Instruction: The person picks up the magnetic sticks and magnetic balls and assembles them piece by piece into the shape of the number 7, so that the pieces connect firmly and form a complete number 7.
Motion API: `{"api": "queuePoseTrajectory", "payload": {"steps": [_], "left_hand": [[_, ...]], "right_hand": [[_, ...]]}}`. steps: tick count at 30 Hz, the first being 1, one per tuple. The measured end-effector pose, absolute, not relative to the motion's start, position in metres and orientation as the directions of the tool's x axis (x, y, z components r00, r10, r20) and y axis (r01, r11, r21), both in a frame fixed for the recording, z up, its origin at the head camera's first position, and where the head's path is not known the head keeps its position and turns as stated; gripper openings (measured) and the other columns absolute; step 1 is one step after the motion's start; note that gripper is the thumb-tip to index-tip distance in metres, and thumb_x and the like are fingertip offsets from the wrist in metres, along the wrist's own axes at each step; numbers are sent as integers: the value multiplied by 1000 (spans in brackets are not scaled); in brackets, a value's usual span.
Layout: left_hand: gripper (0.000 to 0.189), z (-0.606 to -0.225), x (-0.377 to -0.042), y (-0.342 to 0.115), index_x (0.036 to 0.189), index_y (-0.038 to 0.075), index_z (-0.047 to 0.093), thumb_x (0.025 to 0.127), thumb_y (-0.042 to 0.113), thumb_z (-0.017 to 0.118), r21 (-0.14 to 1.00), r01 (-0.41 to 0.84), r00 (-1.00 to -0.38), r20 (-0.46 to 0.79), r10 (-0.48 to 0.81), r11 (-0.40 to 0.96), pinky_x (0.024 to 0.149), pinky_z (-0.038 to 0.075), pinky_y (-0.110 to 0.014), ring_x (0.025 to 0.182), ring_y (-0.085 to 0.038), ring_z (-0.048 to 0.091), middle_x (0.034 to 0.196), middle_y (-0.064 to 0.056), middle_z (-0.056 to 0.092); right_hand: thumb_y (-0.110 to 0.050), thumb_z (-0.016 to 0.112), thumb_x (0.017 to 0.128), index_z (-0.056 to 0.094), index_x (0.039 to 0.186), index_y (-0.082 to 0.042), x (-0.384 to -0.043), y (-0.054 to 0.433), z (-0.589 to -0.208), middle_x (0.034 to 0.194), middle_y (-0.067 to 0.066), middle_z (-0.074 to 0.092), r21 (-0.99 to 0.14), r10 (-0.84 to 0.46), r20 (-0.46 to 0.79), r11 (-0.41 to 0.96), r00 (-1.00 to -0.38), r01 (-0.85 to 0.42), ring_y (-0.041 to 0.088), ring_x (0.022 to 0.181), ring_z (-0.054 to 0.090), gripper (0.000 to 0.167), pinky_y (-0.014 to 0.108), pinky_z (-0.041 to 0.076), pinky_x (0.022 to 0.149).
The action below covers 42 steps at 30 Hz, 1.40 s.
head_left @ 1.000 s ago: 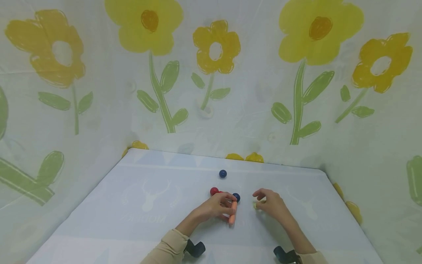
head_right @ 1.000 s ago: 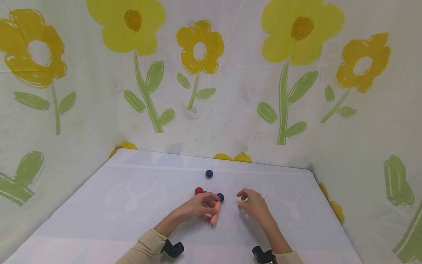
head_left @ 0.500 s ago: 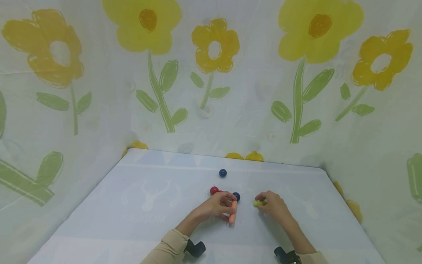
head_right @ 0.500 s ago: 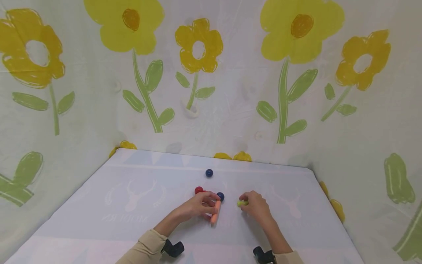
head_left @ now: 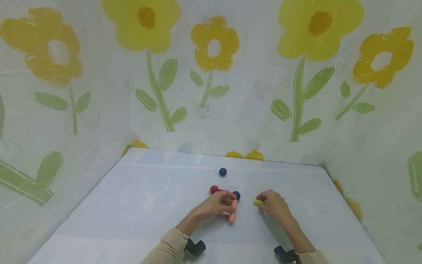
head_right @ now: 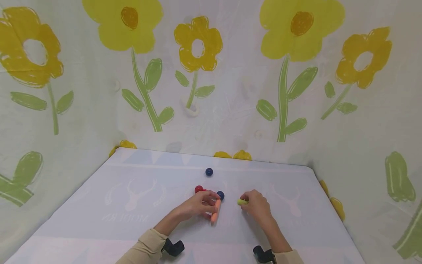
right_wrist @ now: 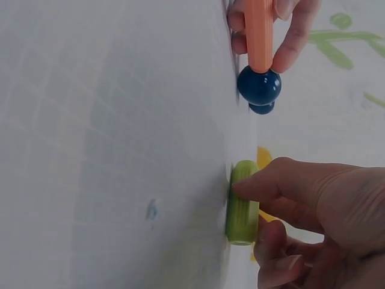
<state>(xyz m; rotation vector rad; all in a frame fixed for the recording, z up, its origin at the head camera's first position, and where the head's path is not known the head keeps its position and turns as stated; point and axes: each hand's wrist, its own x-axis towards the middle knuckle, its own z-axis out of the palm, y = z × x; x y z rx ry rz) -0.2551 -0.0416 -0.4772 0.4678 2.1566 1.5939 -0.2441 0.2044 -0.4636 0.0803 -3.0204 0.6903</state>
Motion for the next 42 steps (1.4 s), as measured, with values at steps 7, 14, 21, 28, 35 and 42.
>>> {"api": "queuePoseTrajectory", "payload": {"steps": [7, 14, 21, 28, 35, 42], "left_hand": [[36, -475, -256, -42, 119, 15, 65, 85, 15, 76, 955, 18, -859, -136, 494, 295, 72, 60, -35, 95, -19, 60, 105, -6, 64], [38, -475, -257, -41, 121, 15, 65, 85, 14, 76, 955, 22, -858, -133, 495, 295, 72, 60, -36, 92, -20, 61, 103, -6, 64], [38, -477, -258, -41, 121, 15, 65, 85, 14, 76, 957, 26, -855, -128, 502, 290, 72, 61, -36, 92, -20, 62, 104, -6, 64], [38, -477, -258, -41, 121, 14, 65, 85, 14, 76, 957, 21, -854, -133, 503, 289, 72, 60, -35, 92, -19, 62, 104, -6, 64], [38, -476, -257, -42, 121, 14, 65, 85, 13, 75, 959, 17, -853, -134, 505, 283, 72, 60, -34, 93, -19, 62, 104, -6, 65], [38, -476, -255, -43, 122, 13, 64, 86, 14, 75, 960, 17, -850, -133, 509, 279, 71, 60, -34, 93, -19, 62, 104, -6, 65]], "right_hand": [[-8, 77, 78, 74, 98, -8, -243, 205, -460, 90, 5, 67, -427, -39, 67, 902, -997, -64, 17, 79, 59, 21, 38, 53, 70], [-9, 77, 79, 73, 100, -9, -241, 201, -456, 88, 5, 66, -440, -30, 63, 896, -998, -55, 16, 75, 56, 21, 31, 50, 64], [-12, 75, 81, 73, 100, -9, -239, 195, -452, 86, 3, 67, -464, -35, 49, 884, -998, -54, 14, 73, 56, 19, 26, 48, 59], [-12, 76, 81, 72, 97, -6, -234, 192, -454, 83, 2, 67, -502, -69, 49, 861, -996, -85, 13, 72, 57, 18, 27, 49, 59], [-13, 77, 81, 71, 96, -6, -233, 186, -456, 79, 1, 65, -513, -75, -7, 856, -997, -61, 12, 70, 55, 18, 26, 47, 58], [-15, 78, 80, 70, 96, -6, -231, 178, -456, 81, 0, 66, -560, -90, -73, 828, -993, -34, 12, 73, 58, 20, 28, 51, 63]]}}
